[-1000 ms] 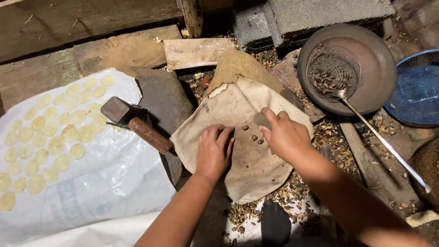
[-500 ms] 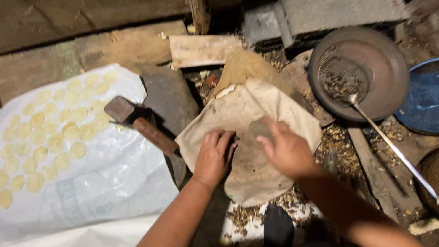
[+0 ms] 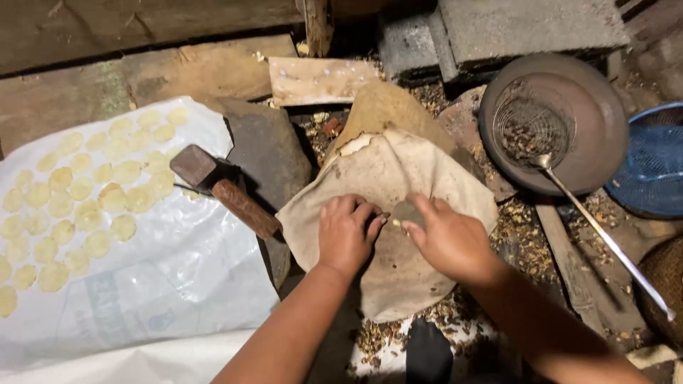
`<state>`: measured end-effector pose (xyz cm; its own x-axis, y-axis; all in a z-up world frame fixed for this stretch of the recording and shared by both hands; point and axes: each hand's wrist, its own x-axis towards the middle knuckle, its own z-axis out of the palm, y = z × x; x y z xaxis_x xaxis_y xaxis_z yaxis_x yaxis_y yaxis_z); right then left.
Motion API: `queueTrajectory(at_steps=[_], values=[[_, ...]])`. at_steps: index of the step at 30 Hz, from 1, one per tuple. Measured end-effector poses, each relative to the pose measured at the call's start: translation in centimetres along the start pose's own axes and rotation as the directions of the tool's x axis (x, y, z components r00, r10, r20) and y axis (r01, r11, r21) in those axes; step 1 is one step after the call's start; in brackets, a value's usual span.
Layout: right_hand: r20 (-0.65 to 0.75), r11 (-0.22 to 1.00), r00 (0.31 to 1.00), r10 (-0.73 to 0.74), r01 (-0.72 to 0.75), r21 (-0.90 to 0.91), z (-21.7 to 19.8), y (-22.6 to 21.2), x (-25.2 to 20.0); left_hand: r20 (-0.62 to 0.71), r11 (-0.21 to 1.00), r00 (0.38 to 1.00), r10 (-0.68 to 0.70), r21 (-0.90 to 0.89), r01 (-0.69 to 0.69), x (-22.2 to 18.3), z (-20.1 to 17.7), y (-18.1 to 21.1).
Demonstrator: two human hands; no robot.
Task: Cracking seeds with a stone and flattening the kernels with a wooden mallet on a plastic sheet
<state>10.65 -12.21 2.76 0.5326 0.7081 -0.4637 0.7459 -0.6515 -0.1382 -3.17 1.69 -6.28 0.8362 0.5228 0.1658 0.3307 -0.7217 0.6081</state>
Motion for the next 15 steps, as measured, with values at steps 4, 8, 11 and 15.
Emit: queueTrajectory(at_steps=[4,8,11,15], values=[[-0.144,0.992,0.982,-0.119,0.124,0.026,1.0,-1.6,0.7,0.01,0.999,1.0,-0.01,0.052,0.009,-1.5,-1.4,-0.2],[-0.107,0.989,0.984,-0.14,0.144,0.025,-1.2,-2.8,-0.3,-0.002,0.996,0.997,0.083,-0.026,-0.083,-2.7,-1.2,-2.0],[-0.009,0.999,1.0,-0.03,0.03,0.04,-0.5,-1.1,1.6,-0.021,0.995,0.995,0.1,-0.02,-0.1,-2.5,-1.7,-2.1],[0.014,0.998,1.0,-0.021,0.02,0.066,-1.3,-2.2,1.9,-0.106,0.994,0.993,0.057,-0.085,-0.067,-1.1,-2.0,-1.6]])
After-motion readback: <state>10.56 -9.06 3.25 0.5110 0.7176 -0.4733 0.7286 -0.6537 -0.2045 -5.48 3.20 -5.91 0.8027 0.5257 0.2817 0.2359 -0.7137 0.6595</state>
